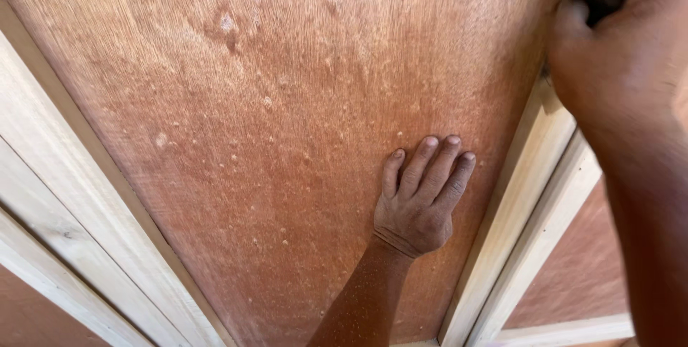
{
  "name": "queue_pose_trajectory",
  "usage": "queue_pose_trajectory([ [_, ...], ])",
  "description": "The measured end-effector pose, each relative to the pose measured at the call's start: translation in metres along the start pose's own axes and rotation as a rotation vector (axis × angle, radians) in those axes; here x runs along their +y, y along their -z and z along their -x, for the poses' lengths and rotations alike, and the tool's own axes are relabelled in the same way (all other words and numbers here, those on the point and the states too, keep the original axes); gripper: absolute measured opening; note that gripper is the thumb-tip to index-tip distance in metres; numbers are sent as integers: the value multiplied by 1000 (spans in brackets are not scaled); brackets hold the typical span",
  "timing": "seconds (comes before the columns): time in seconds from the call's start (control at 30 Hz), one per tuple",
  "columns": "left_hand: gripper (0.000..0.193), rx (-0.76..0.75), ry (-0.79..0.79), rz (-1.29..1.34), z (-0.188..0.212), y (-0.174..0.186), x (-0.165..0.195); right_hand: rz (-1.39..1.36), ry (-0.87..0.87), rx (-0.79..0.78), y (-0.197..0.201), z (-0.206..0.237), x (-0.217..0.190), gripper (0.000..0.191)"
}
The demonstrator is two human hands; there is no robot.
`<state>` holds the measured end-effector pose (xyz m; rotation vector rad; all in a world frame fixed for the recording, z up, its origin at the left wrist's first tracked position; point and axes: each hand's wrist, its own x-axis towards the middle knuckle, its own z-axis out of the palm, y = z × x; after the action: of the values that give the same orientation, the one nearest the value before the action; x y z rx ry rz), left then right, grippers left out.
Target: The person sands the wooden frame and trim of a large cabinet door using a sanding block and folded sandpaper. They hold the door steady with one hand while rubbing the sandpaper along the vertical and horizontal trim pieces, working down the frame and across the lower rails.
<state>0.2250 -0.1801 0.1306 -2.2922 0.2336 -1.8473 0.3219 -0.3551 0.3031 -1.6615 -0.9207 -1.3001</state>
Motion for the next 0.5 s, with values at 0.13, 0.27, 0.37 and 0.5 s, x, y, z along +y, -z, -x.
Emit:
queue_pose_trajectory([
  [0.13, 38, 0, 39, 48, -4, 7, 1, 14, -66, -12, 34, 52, 8, 5],
  [0.27, 35, 129, 149, 266, -35, 10, 19, -33, -136, 54, 43, 83, 12, 11],
  [0.37, 35, 195, 129, 409, -79, -7, 36, -159, 82, 146, 22, 84, 20, 37],
  [0.5, 45, 35, 86, 366, -109, -25, 42, -705, -193, 145, -8, 118, 36, 63],
])
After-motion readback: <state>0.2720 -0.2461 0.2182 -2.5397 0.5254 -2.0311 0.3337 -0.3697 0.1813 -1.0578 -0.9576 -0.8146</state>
